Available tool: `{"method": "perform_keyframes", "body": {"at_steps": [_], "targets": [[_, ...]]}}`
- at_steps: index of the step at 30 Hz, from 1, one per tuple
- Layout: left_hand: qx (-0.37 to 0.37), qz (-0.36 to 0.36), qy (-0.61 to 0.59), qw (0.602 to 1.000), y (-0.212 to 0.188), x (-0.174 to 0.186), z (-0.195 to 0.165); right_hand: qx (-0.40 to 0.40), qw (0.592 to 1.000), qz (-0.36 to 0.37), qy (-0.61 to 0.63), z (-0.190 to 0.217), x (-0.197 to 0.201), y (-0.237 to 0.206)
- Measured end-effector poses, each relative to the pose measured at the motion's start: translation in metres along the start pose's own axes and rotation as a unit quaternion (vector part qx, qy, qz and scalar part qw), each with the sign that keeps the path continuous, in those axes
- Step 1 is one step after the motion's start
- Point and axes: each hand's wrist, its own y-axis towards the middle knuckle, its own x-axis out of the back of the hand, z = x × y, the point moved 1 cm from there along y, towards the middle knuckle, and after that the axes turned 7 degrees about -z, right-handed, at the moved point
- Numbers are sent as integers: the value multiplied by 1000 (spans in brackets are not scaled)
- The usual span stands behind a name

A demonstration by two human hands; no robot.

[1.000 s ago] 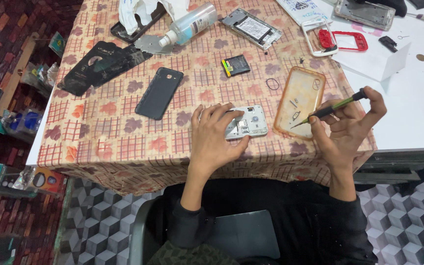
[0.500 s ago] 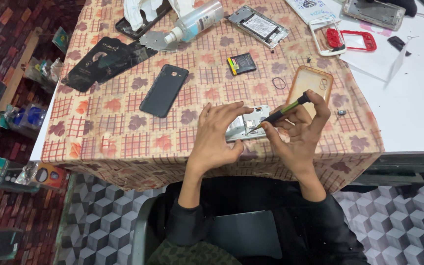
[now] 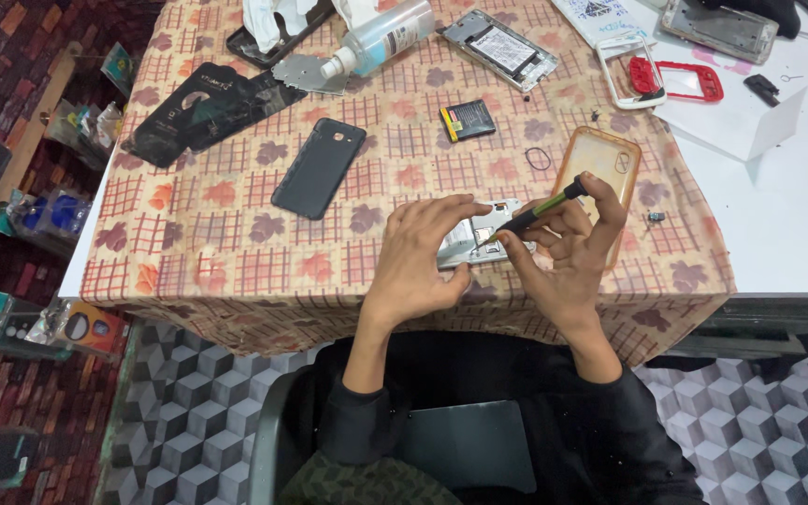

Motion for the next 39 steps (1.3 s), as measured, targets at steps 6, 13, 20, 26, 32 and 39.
{"method": "perform_keyframes", "body": {"at_steps": [6, 13, 20, 26, 32, 39], "targets": [[-3, 0, -1, 1000, 0, -1, 0, 0, 1000, 4, -8, -1, 0, 0], [-11, -4, 2, 1000, -1, -1, -1, -1, 1000, 5, -8, -1, 2, -2], [-9, -10, -50, 999, 2, 3, -2, -18, 998, -40, 43, -5, 5, -3], [25, -34, -89, 995, -1, 7, -7, -11, 998, -41, 49, -4, 7, -4], [9, -85, -142, 986, -2, 5, -7, 4, 998, -43, 53, -2, 5, -3], [36, -85, -98, 991, -2, 1, -3, -3, 997, -49, 61, -3, 6, -4]]}}
